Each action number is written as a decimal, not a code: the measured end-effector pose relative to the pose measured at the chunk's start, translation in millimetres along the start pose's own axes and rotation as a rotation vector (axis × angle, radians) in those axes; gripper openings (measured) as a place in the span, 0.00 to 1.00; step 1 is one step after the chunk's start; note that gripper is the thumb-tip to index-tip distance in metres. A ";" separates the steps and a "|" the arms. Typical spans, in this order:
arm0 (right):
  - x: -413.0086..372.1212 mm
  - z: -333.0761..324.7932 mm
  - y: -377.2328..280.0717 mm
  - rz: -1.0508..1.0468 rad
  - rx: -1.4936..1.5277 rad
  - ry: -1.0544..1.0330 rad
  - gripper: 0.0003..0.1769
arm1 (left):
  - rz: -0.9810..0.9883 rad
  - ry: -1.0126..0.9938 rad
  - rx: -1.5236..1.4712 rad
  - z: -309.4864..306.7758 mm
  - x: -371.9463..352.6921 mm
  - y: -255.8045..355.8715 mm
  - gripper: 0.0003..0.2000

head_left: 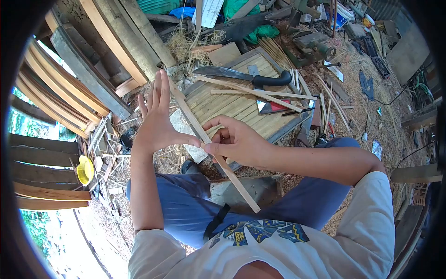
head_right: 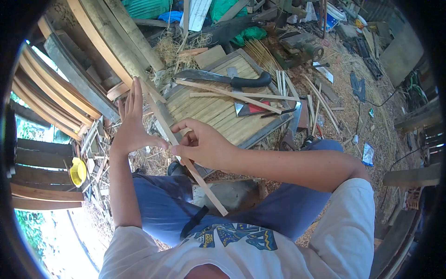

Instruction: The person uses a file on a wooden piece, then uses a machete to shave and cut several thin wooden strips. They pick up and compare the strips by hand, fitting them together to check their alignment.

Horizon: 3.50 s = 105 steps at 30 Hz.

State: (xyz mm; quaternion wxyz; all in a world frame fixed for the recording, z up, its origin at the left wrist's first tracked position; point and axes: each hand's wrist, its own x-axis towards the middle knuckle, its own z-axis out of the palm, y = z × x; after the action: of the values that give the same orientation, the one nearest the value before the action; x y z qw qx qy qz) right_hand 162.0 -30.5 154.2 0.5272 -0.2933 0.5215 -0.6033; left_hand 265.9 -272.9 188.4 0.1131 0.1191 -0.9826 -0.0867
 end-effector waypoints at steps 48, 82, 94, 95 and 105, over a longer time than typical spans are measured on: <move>-12.1 -1.8 2.4 -0.073 0.025 0.026 0.20 | 0.001 0.505 -0.144 25.6 18.4 -8.8 0.29; -32.7 -5.8 -31.5 0.048 -0.142 0.098 0.26 | -0.026 0.728 -0.626 43.6 39.7 -11.3 0.18; -37.6 -6.6 -33.8 0.034 -0.170 0.082 0.26 | 0.002 0.705 -0.538 41.8 38.5 -12.4 0.16; -37.9 -6.4 -33.3 0.025 -0.162 0.085 0.26 | -0.003 0.709 -0.536 41.3 38.8 -11.0 0.16; -40.8 -4.4 -30.4 -0.015 -0.149 0.080 0.20 | 0.002 0.703 -0.471 41.2 38.6 -9.3 0.13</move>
State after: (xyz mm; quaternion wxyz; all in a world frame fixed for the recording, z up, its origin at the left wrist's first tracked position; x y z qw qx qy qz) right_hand 159.1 6.3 189.5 0.4781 -0.3112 0.5836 -0.5780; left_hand 221.4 -285.7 154.9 0.4656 0.1111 -0.8377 -0.2631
